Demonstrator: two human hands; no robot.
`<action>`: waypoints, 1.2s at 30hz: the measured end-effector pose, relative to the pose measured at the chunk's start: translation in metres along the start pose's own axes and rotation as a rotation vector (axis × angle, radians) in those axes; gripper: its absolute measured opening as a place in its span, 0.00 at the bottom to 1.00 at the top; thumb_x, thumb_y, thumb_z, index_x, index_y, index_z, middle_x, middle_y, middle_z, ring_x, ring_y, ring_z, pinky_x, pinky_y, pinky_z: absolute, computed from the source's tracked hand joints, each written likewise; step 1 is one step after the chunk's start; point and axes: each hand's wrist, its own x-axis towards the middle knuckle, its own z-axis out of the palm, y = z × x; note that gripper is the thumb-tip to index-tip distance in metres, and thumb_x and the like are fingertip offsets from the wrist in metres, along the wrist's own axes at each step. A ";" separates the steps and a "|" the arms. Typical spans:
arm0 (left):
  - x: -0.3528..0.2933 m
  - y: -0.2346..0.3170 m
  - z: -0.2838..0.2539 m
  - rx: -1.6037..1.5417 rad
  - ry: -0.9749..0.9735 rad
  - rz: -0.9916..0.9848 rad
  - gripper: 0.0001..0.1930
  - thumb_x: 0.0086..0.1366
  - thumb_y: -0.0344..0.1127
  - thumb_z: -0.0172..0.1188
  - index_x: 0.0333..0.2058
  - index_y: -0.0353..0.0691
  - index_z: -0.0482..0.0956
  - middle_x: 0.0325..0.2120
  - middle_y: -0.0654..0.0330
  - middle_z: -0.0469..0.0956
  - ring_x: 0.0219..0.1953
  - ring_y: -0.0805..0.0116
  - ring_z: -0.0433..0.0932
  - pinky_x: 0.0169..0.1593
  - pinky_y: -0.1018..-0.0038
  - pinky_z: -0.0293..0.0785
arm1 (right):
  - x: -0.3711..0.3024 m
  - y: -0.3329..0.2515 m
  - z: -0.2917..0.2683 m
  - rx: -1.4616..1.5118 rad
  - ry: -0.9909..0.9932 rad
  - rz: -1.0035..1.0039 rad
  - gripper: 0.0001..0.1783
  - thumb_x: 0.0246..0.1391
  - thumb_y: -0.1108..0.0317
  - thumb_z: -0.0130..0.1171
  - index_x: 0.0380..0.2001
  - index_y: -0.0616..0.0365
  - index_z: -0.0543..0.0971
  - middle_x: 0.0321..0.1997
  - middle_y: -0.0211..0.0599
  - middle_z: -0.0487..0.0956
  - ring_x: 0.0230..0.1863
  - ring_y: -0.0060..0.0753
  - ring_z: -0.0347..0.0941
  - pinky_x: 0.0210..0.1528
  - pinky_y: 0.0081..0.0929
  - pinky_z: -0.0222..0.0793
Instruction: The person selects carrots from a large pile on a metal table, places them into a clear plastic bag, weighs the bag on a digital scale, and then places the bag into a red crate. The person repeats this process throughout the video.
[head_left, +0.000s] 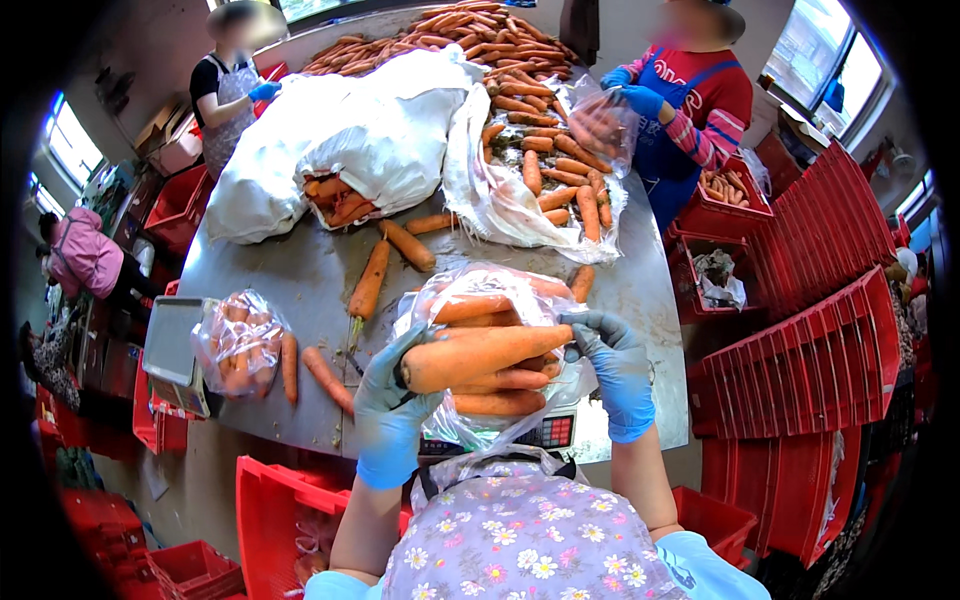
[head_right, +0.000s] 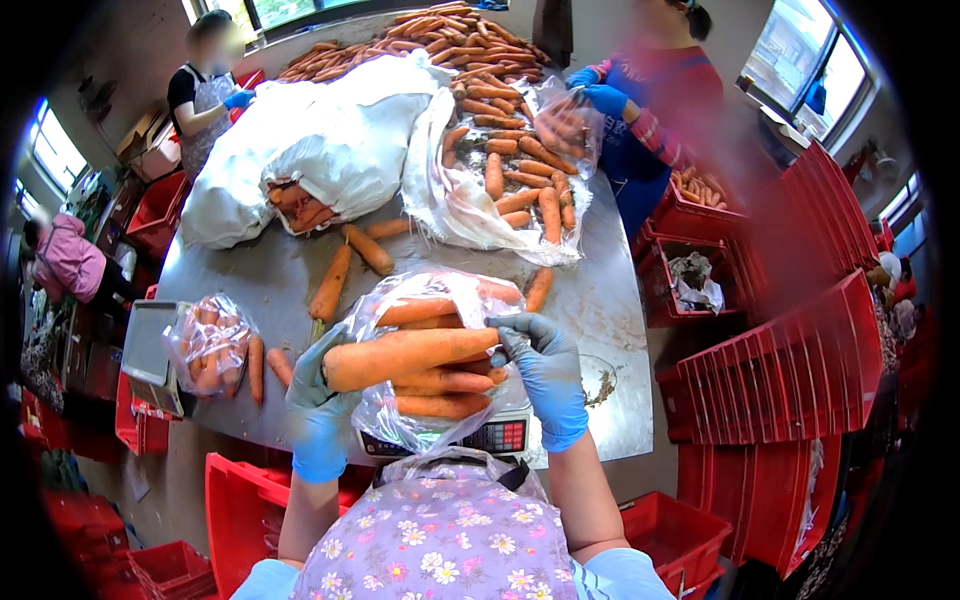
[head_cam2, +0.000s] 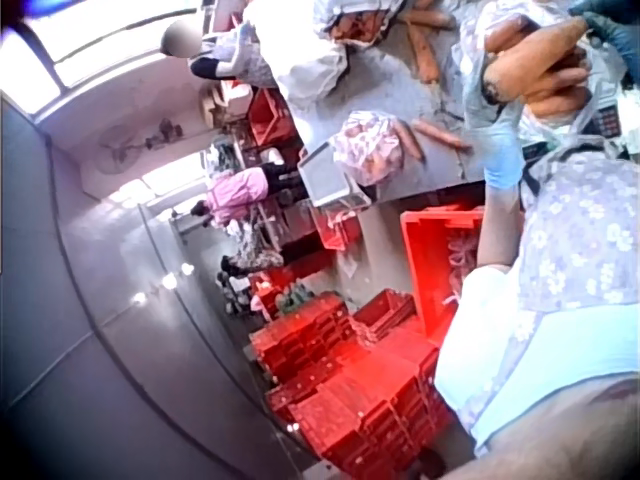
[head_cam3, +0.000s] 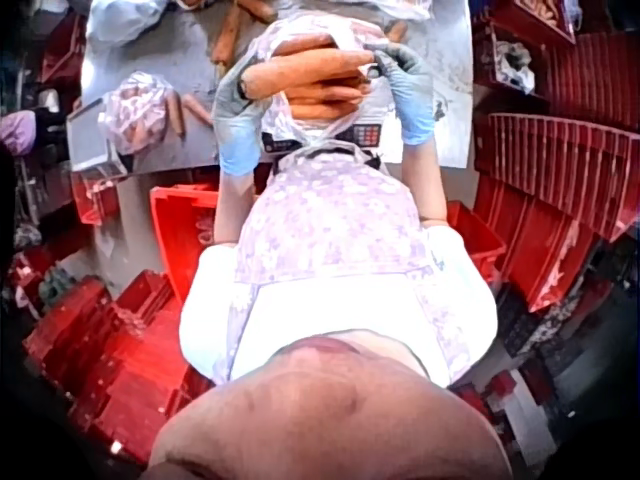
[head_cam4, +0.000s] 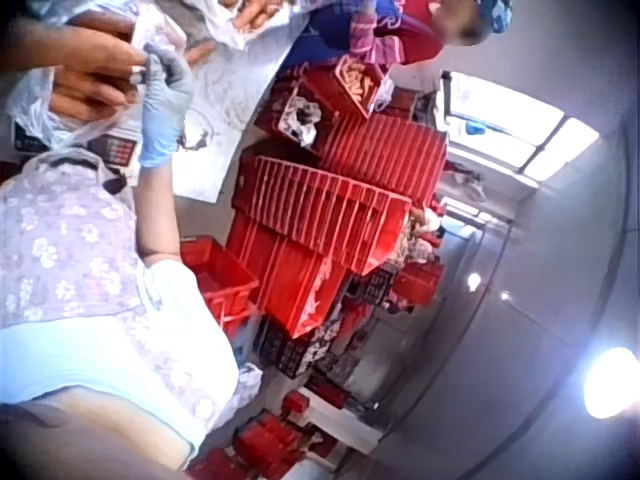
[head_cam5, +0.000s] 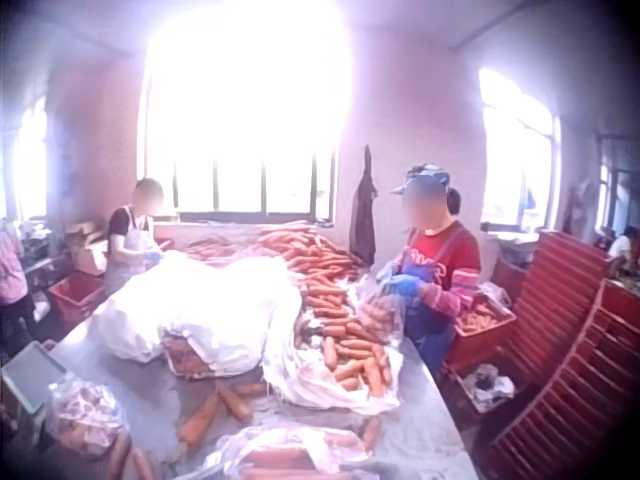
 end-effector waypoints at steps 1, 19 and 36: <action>0.001 0.000 0.002 -0.014 0.009 -0.021 0.31 0.48 0.14 0.60 0.53 0.35 0.66 0.48 0.57 0.71 0.51 0.68 0.70 0.56 0.75 0.65 | 0.000 0.000 0.001 0.014 0.024 0.007 0.08 0.55 0.74 0.54 0.38 0.64 0.77 0.36 0.33 0.79 0.27 0.18 0.71 0.31 0.15 0.70; 0.045 -0.084 0.034 0.141 -0.057 0.020 0.25 0.51 0.17 0.59 0.50 0.35 0.68 0.47 0.59 0.70 0.50 0.68 0.69 0.56 0.75 0.64 | 0.009 -0.028 0.022 0.106 -0.108 -0.162 0.18 0.57 0.72 0.51 0.51 0.63 0.70 0.44 0.40 0.78 0.28 0.13 0.67 0.30 0.11 0.65; 0.058 -0.076 0.002 0.684 -0.125 0.037 0.25 0.44 0.25 0.66 0.45 0.35 0.73 0.42 0.51 0.76 0.45 0.58 0.75 0.51 0.72 0.69 | 0.017 -0.024 0.013 0.049 0.018 -0.123 0.21 0.55 0.77 0.51 0.53 0.65 0.68 0.42 0.38 0.77 0.32 0.15 0.70 0.34 0.13 0.68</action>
